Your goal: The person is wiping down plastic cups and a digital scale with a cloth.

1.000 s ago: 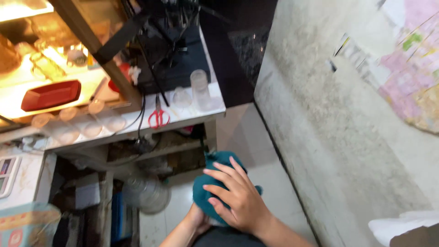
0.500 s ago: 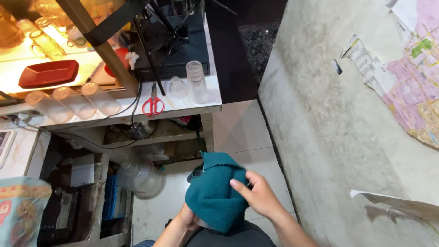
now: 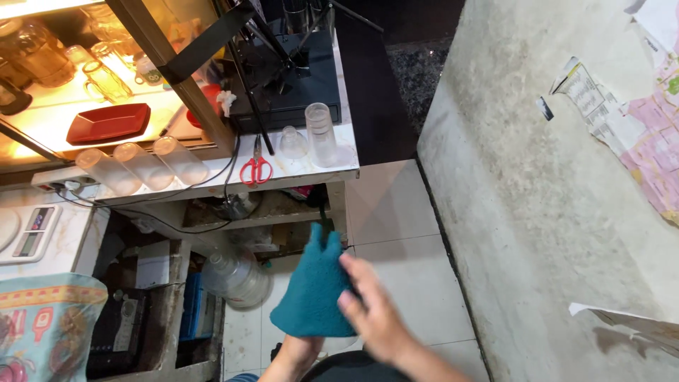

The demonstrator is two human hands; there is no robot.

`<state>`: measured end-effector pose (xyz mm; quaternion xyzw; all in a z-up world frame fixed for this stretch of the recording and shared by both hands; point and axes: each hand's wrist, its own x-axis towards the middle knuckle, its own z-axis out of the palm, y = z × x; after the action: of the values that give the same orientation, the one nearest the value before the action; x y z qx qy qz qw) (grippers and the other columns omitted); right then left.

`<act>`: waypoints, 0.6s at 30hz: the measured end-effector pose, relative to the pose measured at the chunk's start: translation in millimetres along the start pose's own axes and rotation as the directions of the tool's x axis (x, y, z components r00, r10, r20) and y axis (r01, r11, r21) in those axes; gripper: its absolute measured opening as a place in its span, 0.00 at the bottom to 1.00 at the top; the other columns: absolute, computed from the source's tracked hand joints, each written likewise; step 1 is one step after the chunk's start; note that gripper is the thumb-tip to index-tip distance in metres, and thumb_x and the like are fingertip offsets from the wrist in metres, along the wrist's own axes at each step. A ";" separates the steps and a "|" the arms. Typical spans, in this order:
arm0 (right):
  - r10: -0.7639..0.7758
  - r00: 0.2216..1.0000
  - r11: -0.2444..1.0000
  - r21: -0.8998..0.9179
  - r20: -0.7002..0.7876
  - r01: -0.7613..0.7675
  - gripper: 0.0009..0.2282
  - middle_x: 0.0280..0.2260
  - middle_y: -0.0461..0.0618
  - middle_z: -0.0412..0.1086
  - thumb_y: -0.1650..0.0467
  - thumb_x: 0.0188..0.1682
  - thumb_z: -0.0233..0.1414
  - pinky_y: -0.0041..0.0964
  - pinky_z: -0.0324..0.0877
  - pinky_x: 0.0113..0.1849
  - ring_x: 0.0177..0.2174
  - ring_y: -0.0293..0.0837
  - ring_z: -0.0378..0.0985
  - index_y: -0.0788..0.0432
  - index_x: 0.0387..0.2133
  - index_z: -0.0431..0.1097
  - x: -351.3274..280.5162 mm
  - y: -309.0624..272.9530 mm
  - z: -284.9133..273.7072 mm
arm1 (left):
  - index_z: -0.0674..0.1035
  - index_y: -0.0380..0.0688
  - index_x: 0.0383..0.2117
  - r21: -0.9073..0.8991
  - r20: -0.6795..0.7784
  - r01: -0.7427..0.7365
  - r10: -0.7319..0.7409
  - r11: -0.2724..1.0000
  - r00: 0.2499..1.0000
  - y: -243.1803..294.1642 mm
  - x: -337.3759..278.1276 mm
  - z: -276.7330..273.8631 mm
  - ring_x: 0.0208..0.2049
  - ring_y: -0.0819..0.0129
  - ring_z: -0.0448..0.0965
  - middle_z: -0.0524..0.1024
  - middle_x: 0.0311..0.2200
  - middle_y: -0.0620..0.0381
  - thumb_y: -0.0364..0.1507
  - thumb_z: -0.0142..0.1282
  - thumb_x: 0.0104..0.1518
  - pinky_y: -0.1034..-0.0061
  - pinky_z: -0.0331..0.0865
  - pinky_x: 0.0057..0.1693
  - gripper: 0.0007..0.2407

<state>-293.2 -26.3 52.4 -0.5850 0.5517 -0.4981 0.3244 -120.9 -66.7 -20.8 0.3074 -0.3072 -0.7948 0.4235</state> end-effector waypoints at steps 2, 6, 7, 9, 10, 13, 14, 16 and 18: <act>0.039 0.988 0.991 0.122 0.153 -0.058 0.30 0.66 0.65 0.46 0.60 0.55 0.47 0.51 0.56 0.60 0.63 0.60 0.53 0.62 0.66 0.45 -15.6 6.6 16.2 | 0.56 0.50 0.69 0.064 -0.001 -0.064 0.065 0.996 0.998 14.2 -2.8 13.4 0.66 0.66 0.67 0.63 0.68 0.60 0.43 0.48 0.60 0.65 0.64 0.67 0.30; -0.022 0.934 0.992 0.124 0.357 -0.025 0.39 0.74 0.67 0.27 0.57 0.59 0.43 0.52 0.39 0.67 0.72 0.63 0.31 0.62 0.72 0.23 -24.4 7.0 20.6 | 0.59 0.42 0.69 0.114 -0.075 -0.184 0.193 0.976 0.978 1.8 4.7 -14.7 0.63 0.56 0.69 0.66 0.65 0.48 0.38 0.49 0.62 0.59 0.66 0.64 0.29; -0.015 0.920 0.992 0.118 0.392 -0.034 0.39 0.74 0.66 0.26 0.57 0.59 0.43 0.52 0.38 0.67 0.72 0.62 0.30 0.62 0.71 0.22 -24.8 7.6 22.1 | 0.60 0.39 0.69 0.075 -0.064 -0.250 0.255 0.965 0.965 -2.2 8.1 -26.0 0.63 0.53 0.69 0.66 0.65 0.45 0.38 0.49 0.63 0.59 0.66 0.64 0.28; -0.041 0.933 0.996 0.087 0.359 0.010 0.40 0.74 0.67 0.26 0.57 0.58 0.44 0.53 0.38 0.67 0.72 0.63 0.31 0.63 0.71 0.23 -19.3 9.9 17.1 | 0.61 0.38 0.68 0.299 -0.051 -0.293 0.321 0.908 0.946 7.6 10.6 -12.8 0.64 0.54 0.69 0.67 0.65 0.45 0.38 0.50 0.64 0.60 0.66 0.65 0.28; -0.068 0.942 0.997 0.058 0.329 0.051 0.40 0.73 0.68 0.27 0.57 0.58 0.46 0.53 0.39 0.67 0.72 0.63 0.32 0.63 0.71 0.23 -16.9 10.8 16.4 | 0.63 0.37 0.67 0.507 -0.026 -0.320 0.385 0.800 0.923 13.6 10.9 -7.5 0.64 0.54 0.70 0.68 0.65 0.44 0.38 0.51 0.64 0.60 0.66 0.66 0.27; -0.145 0.957 0.989 0.017 0.252 0.145 0.40 0.74 0.67 0.32 0.59 0.56 0.49 0.53 0.42 0.67 0.72 0.62 0.37 0.64 0.72 0.29 4.3 -11.5 10.5 | 0.60 0.40 0.69 0.385 0.004 -0.279 0.300 0.880 0.954 21.7 -5.0 12.6 0.69 0.59 0.62 0.60 0.70 0.50 0.41 0.44 0.66 0.63 0.59 0.69 0.28; -0.133 0.961 0.991 0.014 0.244 0.134 0.40 0.74 0.67 0.32 0.59 0.56 0.49 0.53 0.42 0.67 0.72 0.62 0.37 0.64 0.72 0.29 4.6 -19.0 11.7 | 0.60 0.40 0.69 0.384 0.008 -0.268 0.287 0.884 0.958 25.5 -11.3 19.1 0.69 0.59 0.62 0.60 0.70 0.50 0.41 0.44 0.66 0.63 0.59 0.69 0.28; -0.225 0.949 0.974 0.033 0.219 0.223 0.39 0.75 0.66 0.33 0.62 0.55 0.50 0.54 0.43 0.68 0.73 0.62 0.38 0.63 0.73 0.33 7.1 -34.6 14.4 | 0.54 0.46 0.71 0.109 0.041 -0.243 0.239 0.964 0.970 34.6 -22.2 31.8 0.71 0.62 0.55 0.54 0.72 0.56 0.43 0.43 0.64 0.65 0.53 0.71 0.30; -0.241 0.943 0.970 0.059 0.227 0.234 0.38 0.75 0.67 0.32 0.63 0.56 0.50 0.54 0.42 0.69 0.74 0.62 0.37 0.62 0.74 0.33 -1.4 -35.7 29.5 | 0.54 0.46 0.71 0.149 0.056 -0.257 0.252 0.955 0.966 50.5 -24.1 21.5 0.71 0.62 0.57 0.55 0.72 0.56 0.43 0.44 0.64 0.65 0.54 0.70 0.30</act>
<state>-253.8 -23.5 76.6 -0.6965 0.4276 -0.4700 0.3334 -101.6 -63.9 35.9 0.2825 -0.4126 -0.7130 0.4914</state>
